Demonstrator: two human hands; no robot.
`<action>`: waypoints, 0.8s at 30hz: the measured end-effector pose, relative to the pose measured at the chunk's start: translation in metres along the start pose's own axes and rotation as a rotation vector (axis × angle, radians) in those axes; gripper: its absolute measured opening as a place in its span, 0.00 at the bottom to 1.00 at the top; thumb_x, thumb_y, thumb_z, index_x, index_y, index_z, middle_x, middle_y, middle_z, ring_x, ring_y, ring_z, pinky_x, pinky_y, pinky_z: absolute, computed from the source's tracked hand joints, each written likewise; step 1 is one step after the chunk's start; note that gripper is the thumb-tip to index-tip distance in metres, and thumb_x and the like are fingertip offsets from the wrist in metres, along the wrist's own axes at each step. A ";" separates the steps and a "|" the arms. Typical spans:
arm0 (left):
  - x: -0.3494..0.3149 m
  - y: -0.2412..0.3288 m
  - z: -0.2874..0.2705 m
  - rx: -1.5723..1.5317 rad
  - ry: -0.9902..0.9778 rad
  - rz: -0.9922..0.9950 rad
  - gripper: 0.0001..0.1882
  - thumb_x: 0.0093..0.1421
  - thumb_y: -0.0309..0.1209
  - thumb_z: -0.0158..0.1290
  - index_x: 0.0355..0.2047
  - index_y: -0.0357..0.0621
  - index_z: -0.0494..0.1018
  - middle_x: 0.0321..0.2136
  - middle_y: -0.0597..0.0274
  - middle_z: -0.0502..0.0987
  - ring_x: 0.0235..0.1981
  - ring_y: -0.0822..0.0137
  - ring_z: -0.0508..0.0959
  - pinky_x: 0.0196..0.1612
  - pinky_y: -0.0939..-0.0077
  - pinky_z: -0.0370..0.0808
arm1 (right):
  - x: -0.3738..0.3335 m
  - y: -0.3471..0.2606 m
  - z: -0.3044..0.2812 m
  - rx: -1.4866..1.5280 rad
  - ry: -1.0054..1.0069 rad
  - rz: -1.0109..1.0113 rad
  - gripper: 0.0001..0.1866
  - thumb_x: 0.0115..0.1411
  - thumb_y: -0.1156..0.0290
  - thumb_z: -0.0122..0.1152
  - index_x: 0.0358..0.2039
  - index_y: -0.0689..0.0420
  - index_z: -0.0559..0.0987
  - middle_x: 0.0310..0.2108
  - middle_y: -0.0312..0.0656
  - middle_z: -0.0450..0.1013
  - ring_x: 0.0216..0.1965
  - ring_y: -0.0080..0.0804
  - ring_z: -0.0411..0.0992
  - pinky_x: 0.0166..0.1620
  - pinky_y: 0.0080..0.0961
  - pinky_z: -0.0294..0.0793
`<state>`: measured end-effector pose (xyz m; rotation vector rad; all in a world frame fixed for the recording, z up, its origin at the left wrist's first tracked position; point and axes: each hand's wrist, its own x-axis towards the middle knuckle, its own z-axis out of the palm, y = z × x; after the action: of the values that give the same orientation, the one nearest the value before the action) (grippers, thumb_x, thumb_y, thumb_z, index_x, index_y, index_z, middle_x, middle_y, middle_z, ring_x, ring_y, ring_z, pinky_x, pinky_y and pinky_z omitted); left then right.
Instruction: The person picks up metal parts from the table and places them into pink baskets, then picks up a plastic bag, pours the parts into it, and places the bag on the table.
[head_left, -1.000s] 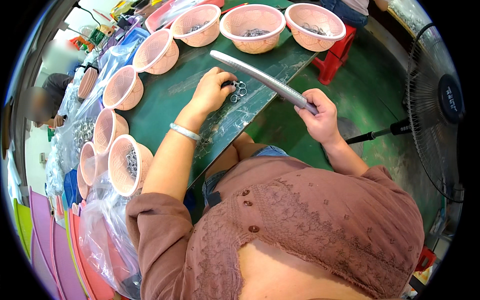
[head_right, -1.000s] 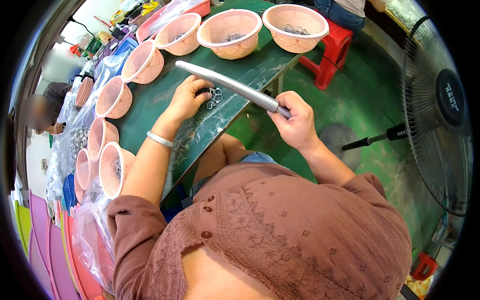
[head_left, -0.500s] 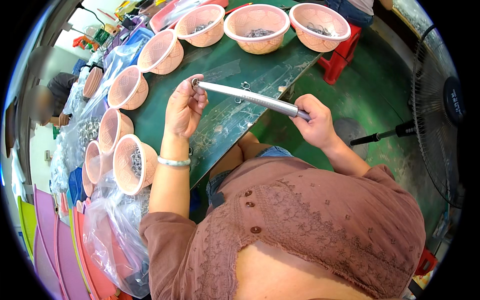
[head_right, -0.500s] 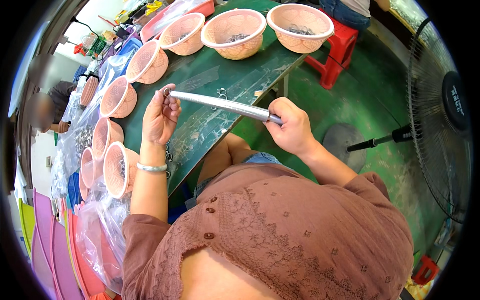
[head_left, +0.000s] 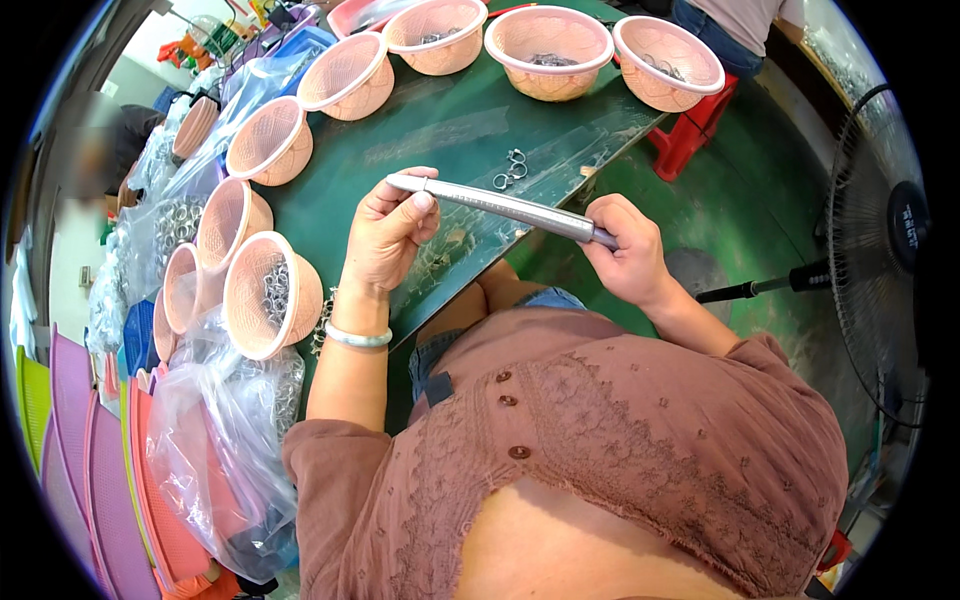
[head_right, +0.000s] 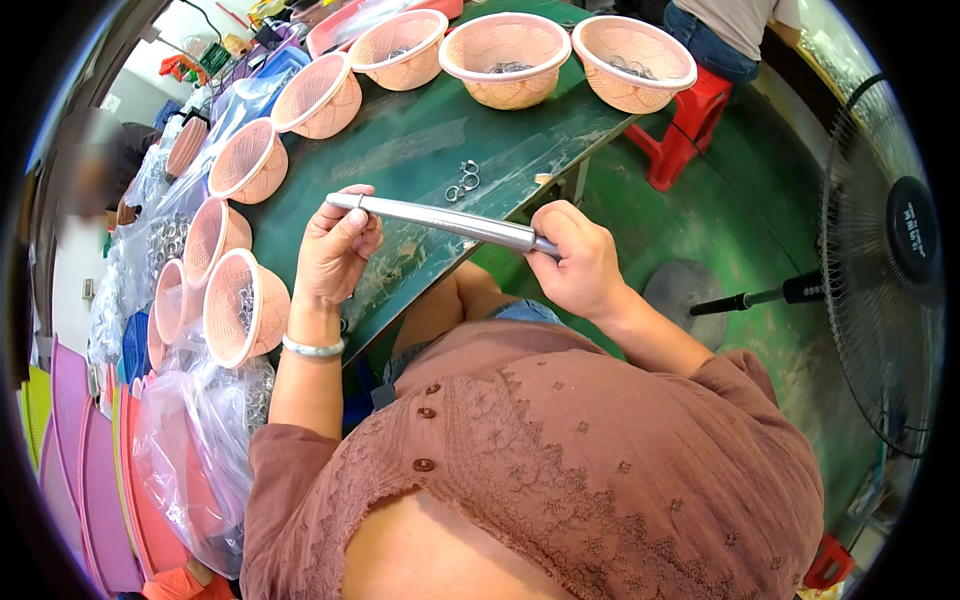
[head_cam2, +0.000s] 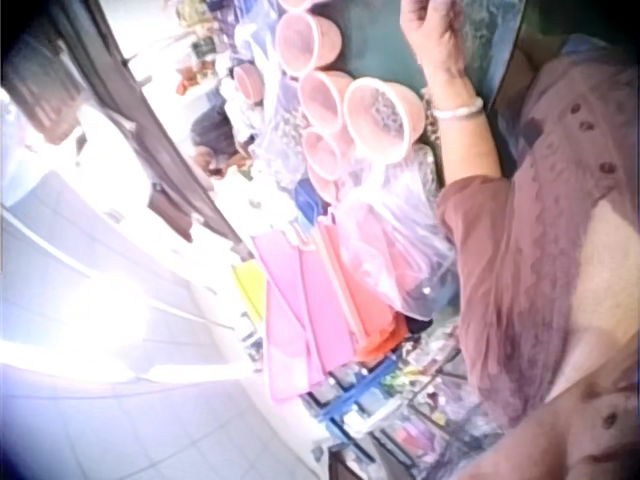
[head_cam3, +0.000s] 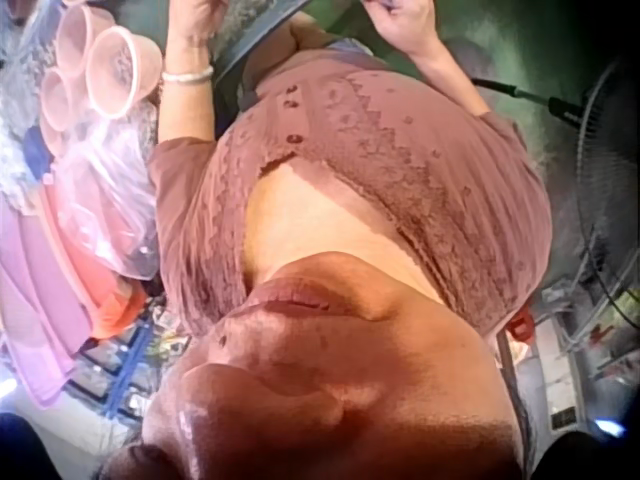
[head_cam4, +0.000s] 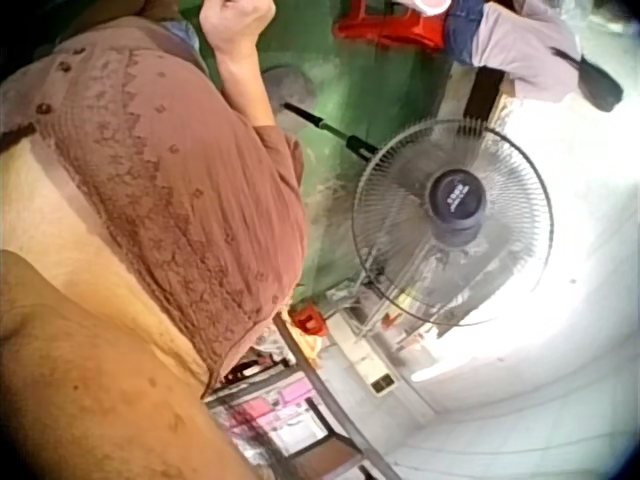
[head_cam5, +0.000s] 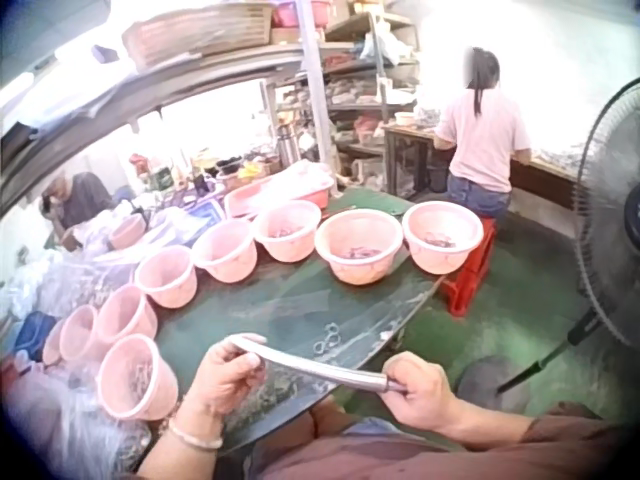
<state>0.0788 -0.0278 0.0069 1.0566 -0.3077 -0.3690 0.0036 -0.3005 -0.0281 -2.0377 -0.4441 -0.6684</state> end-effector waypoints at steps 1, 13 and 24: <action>-0.003 0.000 -0.001 -0.002 0.011 0.013 0.14 0.57 0.24 0.54 0.44 0.37 0.72 0.25 0.64 0.72 0.24 0.75 0.67 0.26 0.83 0.62 | 0.000 -0.001 0.002 0.004 -0.002 -0.003 0.10 0.39 0.83 0.59 0.24 0.61 0.71 0.26 0.44 0.68 0.23 0.42 0.69 0.26 0.28 0.68; -0.046 0.003 -0.006 0.026 0.081 0.099 0.15 0.55 0.21 0.55 0.43 0.35 0.72 0.23 0.66 0.72 0.23 0.76 0.68 0.27 0.84 0.65 | 0.001 -0.017 0.009 -0.037 -0.053 -0.119 0.10 0.37 0.84 0.58 0.23 0.61 0.70 0.26 0.43 0.70 0.22 0.40 0.69 0.24 0.28 0.68; -0.083 0.001 -0.013 0.039 0.117 0.152 0.15 0.55 0.22 0.56 0.43 0.35 0.71 0.24 0.64 0.71 0.24 0.74 0.67 0.28 0.81 0.65 | -0.002 -0.028 0.017 -0.018 -0.131 -0.165 0.11 0.36 0.84 0.58 0.23 0.61 0.69 0.26 0.43 0.70 0.21 0.39 0.69 0.24 0.28 0.67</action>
<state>0.0100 0.0188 -0.0036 1.0814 -0.2896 -0.1646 -0.0082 -0.2713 -0.0184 -2.0844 -0.6910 -0.6416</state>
